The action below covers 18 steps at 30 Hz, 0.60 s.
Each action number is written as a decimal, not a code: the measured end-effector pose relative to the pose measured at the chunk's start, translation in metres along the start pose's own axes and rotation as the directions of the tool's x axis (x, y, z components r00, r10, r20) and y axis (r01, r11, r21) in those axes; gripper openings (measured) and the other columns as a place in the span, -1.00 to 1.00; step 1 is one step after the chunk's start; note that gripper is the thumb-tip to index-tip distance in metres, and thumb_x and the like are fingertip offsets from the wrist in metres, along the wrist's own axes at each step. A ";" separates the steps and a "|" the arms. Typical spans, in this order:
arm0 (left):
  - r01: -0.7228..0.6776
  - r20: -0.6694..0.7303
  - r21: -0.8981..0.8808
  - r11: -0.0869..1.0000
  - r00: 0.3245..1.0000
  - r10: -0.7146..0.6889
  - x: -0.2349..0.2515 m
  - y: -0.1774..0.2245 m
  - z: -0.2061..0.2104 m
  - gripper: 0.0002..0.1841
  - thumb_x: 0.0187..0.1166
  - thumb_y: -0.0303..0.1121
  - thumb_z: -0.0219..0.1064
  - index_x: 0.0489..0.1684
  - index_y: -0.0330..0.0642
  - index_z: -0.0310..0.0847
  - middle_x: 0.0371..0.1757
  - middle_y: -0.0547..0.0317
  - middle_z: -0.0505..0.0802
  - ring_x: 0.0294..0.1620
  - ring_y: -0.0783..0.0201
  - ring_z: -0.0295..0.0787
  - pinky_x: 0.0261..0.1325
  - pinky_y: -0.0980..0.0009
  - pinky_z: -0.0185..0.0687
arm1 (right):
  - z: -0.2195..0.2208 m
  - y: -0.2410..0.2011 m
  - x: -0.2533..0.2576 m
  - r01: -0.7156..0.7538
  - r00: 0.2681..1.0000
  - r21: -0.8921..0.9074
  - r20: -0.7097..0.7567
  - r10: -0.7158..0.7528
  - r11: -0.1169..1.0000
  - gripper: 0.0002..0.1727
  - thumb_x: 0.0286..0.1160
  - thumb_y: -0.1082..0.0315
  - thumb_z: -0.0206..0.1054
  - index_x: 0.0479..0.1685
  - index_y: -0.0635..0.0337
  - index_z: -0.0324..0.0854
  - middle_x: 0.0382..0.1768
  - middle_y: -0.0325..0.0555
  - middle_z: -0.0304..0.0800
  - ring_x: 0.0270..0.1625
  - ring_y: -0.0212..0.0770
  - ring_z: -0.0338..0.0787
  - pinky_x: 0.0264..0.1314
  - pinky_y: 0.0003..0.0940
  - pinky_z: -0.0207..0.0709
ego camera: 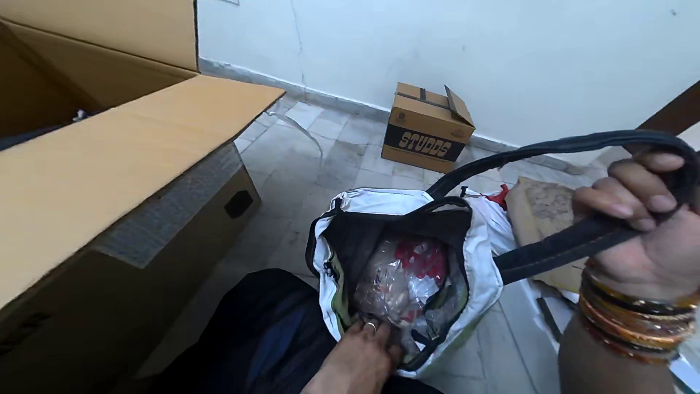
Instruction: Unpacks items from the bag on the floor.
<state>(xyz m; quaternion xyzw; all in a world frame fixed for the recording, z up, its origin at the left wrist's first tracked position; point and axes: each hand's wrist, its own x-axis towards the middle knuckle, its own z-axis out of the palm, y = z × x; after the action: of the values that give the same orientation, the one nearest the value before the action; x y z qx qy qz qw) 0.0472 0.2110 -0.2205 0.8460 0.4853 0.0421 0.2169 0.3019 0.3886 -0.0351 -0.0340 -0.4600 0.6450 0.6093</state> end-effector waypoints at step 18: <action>0.065 0.485 -0.060 0.996 0.874 -0.028 0.015 0.017 -0.008 -0.42 0.40 -0.34 0.43 0.53 -0.04 0.60 0.55 -0.26 0.58 0.58 -0.35 0.43 0.53 -0.35 0.31 | 0.009 -0.013 -0.017 -0.017 0.998 -0.080 0.059 0.021 0.997 -0.46 0.89 0.06 -0.20 -0.13 0.21 0.64 -0.63 -0.29 0.55 -0.66 -0.42 0.55 -0.55 -0.60 0.52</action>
<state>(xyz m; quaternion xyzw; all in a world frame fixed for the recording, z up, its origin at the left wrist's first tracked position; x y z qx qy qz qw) 0.0669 0.2187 -0.2086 0.8091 0.4339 -0.1580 0.3635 0.3110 0.3679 -0.0305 -0.0432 -0.5032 0.6327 0.5871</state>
